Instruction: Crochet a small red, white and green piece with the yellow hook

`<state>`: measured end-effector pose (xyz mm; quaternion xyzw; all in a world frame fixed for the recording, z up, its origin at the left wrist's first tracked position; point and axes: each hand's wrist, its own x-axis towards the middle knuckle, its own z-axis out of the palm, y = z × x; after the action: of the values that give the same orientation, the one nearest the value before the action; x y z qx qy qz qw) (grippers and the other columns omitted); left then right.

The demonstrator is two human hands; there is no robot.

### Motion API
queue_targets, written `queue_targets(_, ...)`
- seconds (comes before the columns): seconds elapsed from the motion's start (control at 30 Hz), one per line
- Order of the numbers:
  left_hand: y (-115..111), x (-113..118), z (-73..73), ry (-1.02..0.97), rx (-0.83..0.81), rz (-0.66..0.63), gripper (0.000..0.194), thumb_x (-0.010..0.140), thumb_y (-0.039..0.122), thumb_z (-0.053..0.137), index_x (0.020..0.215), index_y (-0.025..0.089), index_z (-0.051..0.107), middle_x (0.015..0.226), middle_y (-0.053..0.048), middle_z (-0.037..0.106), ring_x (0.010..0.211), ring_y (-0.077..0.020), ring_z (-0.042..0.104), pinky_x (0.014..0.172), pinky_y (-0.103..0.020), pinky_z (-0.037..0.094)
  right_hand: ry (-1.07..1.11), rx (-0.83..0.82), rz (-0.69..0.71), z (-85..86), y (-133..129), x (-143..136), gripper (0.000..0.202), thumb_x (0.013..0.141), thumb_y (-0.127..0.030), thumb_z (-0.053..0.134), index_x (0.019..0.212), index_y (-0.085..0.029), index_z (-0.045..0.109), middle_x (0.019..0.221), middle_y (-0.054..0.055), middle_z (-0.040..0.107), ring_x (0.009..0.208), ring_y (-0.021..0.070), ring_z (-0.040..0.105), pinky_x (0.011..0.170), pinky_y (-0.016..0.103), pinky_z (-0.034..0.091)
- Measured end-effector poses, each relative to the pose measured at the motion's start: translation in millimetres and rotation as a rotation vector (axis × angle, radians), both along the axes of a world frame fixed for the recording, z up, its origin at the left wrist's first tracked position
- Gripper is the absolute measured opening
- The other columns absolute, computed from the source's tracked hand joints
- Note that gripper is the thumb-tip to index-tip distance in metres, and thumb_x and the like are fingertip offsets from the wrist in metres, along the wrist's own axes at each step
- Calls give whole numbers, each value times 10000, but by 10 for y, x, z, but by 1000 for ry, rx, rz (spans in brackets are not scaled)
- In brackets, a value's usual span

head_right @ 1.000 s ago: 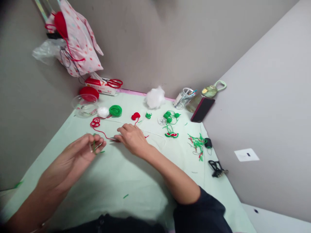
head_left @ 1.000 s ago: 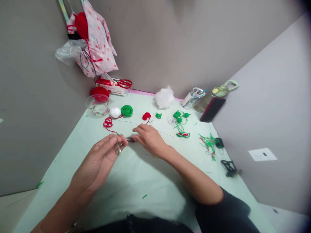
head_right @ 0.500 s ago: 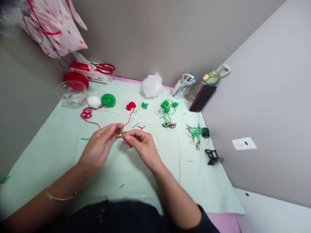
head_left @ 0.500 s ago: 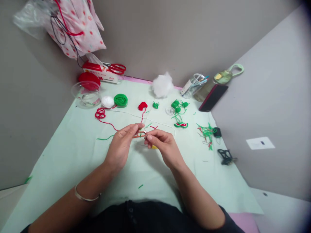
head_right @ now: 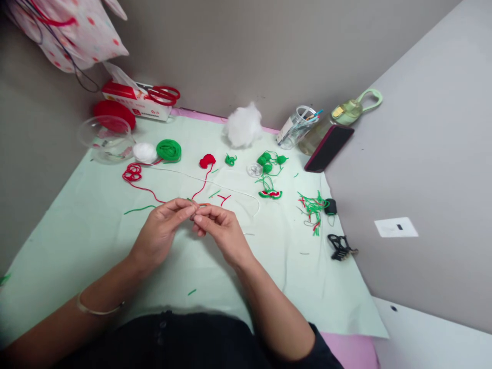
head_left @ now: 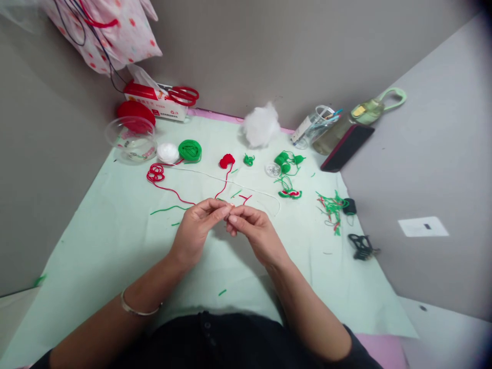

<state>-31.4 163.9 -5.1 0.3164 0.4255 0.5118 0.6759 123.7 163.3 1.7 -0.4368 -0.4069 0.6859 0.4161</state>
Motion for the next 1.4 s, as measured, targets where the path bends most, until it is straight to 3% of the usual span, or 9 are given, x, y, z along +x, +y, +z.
queue_targets(0.3, 7, -66, 11, 26, -19, 101, 192, 911, 392, 759, 949, 231, 857, 1077, -60, 815, 1120, -228, 668, 1042, -335, 451, -92, 43, -181, -41, 60, 47, 143, 794, -375, 828, 796, -238, 789, 1054, 41, 771, 723, 121, 572, 620, 261, 453)
queue_targets(0.63, 17, -122, -14, 112, 32, 97, 255, 962, 428, 678, 1061, 260, 842, 1191, -47, 782, 1106, -232, 631, 991, -325, 441, 186, -173, 37, -60, 31, -32, 242, 778, -417, 863, 806, -197, 767, 809, 26, 756, 664, 109, 621, 664, 258, 523)
queue_targets(0.77, 68, -215, -7, 407, 132, 89, 223, 928, 397, 699, 1032, 245, 825, 827, -25, 699, 815, -210, 602, 830, -327, 453, 217, -205, 15, -53, 43, 2, 245, 767, -405, 873, 786, -189, 759, 778, 21, 750, 636, 98, 608, 624, 234, 505)
queue_targets(0.9, 59, -192, 14, 668, 367, 295, 188, 923, 321, 698, 1073, 237, 775, 1026, -47, 679, 960, -224, 609, 923, -327, 447, 243, -228, 42, -2, 32, 14, 253, 767, -410, 870, 788, -184, 760, 764, 24, 752, 599, 92, 597, 579, 218, 481)
queue_targets(0.97, 40, -148, 8, 537, 393, 199, 217, 940, 346, 686, 1124, 236, 718, 1261, -80, 678, 1064, -237, 636, 953, -342, 467, 250, -224, 62, 27, 20, 14, 247, 778, -407, 859, 784, -182, 759, 770, 30, 756, 594, 94, 597, 571, 220, 480)
queue_targets(1.03, 27, -125, -6, 368, 338, 56, 224, 960, 416, 668, 1092, 235, 668, 1340, -99, 670, 946, -214, 678, 821, -329, 506, 259, -227, 86, 47, 9, 16, 242, 797, -406, 840, 784, -182, 750, 771, 34, 758, 587, 97, 596, 563, 224, 483)
queue_targets(1.17, 47, -197, -19, 315, 300, -69, 456, 1007, 572, 547, 771, 199, 663, 1008, -85, 728, 595, -135, 557, 578, -306, 417, 286, -255, 118, 54, 9, 36, 235, 838, -402, 797, 792, -180, 736, 747, 35, 756, 570, 96, 603, 549, 214, 488)
queue_targets(1.27, 75, -269, -20, 445, 409, -96, 553, 1033, 548, 503, 656, 199, 706, 871, -79, 702, 705, -175, 614, 737, -325, 483, 292, -252, 85, 51, 24, 58, 229, 823, -388, 807, 778, -175, 736, 724, 30, 752, 551, 89, 598, 531, 199, 486)
queue_targets(1.4, 69, -242, -63, 615, 450, -95, 364, 1018, 458, 569, 936, 213, 826, 1074, -88, 744, 1024, -236, 680, 969, -345, 486, 307, -245, 80, 52, 27, 56, 236, 818, -384, 819, 793, -162, 744, 740, 40, 768, 570, 88, 631, 538, 187, 507)
